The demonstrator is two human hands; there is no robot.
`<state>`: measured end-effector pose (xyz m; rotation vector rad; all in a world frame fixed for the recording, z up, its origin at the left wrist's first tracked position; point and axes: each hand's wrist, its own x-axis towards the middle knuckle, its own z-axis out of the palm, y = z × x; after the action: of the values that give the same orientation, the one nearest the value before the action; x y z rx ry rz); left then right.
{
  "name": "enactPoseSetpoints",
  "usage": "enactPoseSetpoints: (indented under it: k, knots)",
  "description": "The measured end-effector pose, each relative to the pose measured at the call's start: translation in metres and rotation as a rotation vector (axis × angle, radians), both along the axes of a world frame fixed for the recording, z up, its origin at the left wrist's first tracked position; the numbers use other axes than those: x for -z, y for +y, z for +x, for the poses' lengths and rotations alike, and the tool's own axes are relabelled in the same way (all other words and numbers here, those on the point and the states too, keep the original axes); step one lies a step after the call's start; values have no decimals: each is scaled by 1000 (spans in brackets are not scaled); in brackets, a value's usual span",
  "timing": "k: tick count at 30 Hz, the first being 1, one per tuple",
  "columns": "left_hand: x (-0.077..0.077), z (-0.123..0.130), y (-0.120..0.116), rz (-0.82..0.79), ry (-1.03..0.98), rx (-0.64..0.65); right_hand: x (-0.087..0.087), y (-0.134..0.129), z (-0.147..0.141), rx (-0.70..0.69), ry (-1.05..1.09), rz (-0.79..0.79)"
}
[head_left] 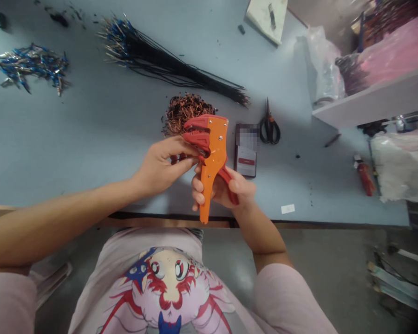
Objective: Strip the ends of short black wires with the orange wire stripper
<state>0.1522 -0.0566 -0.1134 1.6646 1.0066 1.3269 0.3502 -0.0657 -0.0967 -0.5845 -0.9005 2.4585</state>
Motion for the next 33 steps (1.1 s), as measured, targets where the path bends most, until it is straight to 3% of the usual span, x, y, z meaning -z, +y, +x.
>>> enactPoseSetpoints:
  k: [6,19,26,33]
  knots:
    - [-1,0,-1,41,9,-10,6,-2,-1,-29,137,-37]
    - [1,2,0,108,12,6,4,-5,-2,-12,112,-60]
    - [1,0,-1,-69,9,-27,6,1,0,-2,133,-54]
    - [-4,-2,-1,-53,-15,43,12,1,2,-118,238,-69]
